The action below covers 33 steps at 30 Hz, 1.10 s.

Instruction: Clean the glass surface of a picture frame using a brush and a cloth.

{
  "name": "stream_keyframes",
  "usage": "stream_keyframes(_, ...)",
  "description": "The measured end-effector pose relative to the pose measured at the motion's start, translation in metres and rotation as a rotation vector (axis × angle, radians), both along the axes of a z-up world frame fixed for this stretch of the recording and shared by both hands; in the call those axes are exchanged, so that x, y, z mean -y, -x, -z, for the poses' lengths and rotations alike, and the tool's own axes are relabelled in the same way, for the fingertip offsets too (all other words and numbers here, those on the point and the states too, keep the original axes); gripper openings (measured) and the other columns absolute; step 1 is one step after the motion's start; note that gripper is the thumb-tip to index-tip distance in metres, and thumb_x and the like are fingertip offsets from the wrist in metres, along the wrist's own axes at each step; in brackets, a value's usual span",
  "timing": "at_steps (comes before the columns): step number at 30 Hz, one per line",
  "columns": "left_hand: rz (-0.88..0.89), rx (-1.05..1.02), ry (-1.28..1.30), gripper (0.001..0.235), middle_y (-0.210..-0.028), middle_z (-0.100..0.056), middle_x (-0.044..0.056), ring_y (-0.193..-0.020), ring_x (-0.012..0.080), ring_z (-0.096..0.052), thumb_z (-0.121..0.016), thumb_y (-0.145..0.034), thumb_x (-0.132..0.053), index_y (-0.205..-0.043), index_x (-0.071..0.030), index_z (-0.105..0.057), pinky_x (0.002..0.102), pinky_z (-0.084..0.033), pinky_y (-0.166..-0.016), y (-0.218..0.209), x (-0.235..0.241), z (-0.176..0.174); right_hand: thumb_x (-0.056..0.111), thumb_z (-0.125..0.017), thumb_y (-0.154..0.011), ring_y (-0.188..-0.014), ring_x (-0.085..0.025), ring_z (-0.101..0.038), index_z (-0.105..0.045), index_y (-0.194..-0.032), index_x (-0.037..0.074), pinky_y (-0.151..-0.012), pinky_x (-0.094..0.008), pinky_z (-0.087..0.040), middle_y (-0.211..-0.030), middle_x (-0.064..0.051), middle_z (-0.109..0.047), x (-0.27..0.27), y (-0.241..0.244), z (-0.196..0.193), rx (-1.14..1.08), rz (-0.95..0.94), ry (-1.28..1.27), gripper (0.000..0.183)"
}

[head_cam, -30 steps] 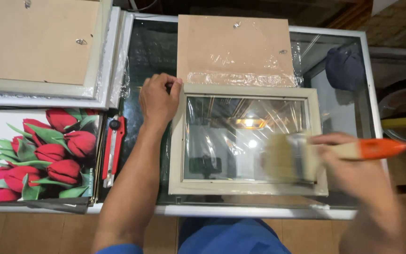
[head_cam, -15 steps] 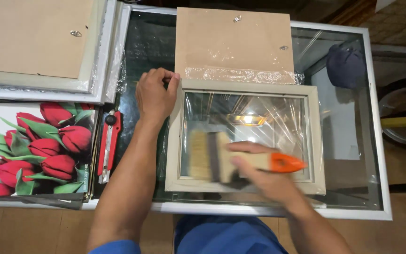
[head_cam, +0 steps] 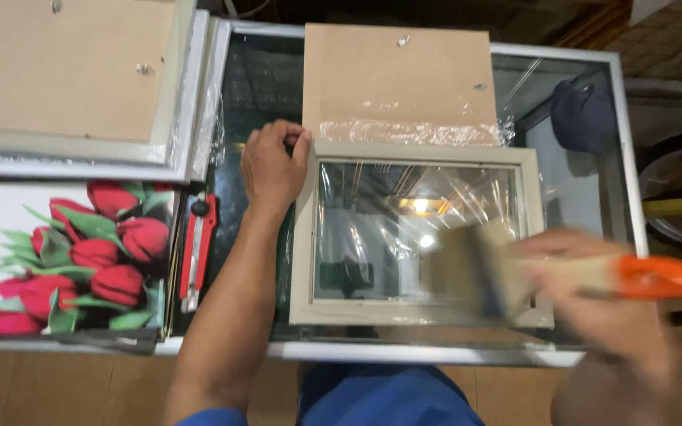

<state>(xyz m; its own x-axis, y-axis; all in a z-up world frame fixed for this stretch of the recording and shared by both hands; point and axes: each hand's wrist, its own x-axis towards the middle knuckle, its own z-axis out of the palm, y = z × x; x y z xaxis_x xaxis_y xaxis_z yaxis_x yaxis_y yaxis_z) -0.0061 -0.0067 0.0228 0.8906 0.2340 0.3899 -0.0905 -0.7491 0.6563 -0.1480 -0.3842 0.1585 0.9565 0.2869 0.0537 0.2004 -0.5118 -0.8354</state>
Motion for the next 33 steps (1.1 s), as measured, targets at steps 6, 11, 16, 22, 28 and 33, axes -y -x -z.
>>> stream_keyframes(6,-0.008,-0.077,-0.051,0.014,-0.080,-0.065,0.001,-0.086,0.0302,-0.066,-0.076,-0.091,-0.036,-0.088,-0.023,-0.071,0.046,-0.053,-0.082,0.002,-0.007,0.019,0.053,-0.062,-0.095,-0.063,-0.047,-0.069,-0.071,-0.061,0.000,-0.062,-0.050,-0.053,-0.057,-0.026,-0.068,-0.130,-0.018,0.038,-0.196,-0.466,0.507,0.063)
stream_keyframes(11,-0.009,-0.086,-0.037,0.015,-0.080,-0.065,-0.001,-0.087,0.0274,-0.066,-0.074,-0.092,-0.038,-0.088,-0.024,-0.071,0.045,-0.052,-0.082,-0.006,-0.009,0.018,0.049,-0.070,-0.092,-0.061,-0.050,-0.067,-0.064,-0.061,-0.007,-0.060,-0.052,-0.052,-0.058,-0.031,-0.063,-0.146,-0.082,0.053,-0.113,-0.452,0.379,0.065)
stream_keyframes(16,-0.002,-0.076,-0.022,0.014,-0.080,-0.065,-0.002,-0.087,0.0261,-0.066,-0.074,-0.091,-0.036,-0.088,-0.023,-0.070,0.043,-0.052,-0.080,-0.006,-0.007,0.017,0.035,-0.065,-0.095,-0.072,-0.027,-0.072,-0.073,-0.113,-0.003,-0.063,-0.032,-0.056,-0.102,-0.020,-0.074,-0.154,-0.146,0.051,-0.184,0.044,0.303,0.043)
stream_keyframes(22,-0.014,-0.066,-0.014,0.013,-0.081,-0.065,0.000,-0.088,0.0285,-0.065,-0.073,-0.092,-0.035,-0.089,-0.022,-0.070,0.044,-0.051,-0.081,-0.007,-0.007,0.017,0.005,-0.065,-0.097,-0.110,-0.038,-0.071,-0.078,-0.110,0.005,-0.097,-0.045,-0.054,-0.110,-0.017,-0.078,-0.153,-0.084,0.093,0.534,-0.206,0.171,0.019)
stream_keyframes(28,-0.015,-0.068,-0.010,0.013,-0.082,-0.065,0.001,-0.088,0.0300,-0.065,-0.074,-0.091,-0.034,-0.088,-0.022,-0.070,0.046,-0.051,-0.081,-0.004,-0.003,0.013,0.028,-0.080,-0.084,-0.080,-0.032,-0.080,-0.078,-0.090,0.010,-0.075,-0.037,-0.063,-0.083,-0.012,-0.081,-0.152,-0.025,0.010,-0.066,-0.584,-0.002,0.020)
stream_keyframes(33,-0.012,-0.089,-0.032,0.012,-0.082,-0.065,-0.002,-0.088,0.0253,-0.066,-0.074,-0.093,-0.033,-0.089,-0.023,-0.070,0.042,-0.050,-0.082,-0.002,-0.003,0.014,0.011,-0.073,-0.076,-0.082,-0.028,-0.078,-0.069,-0.128,0.001,-0.069,-0.031,-0.064,-0.105,-0.022,-0.076,-0.083,-0.069,0.049,-0.366,0.105,-0.047,0.053)
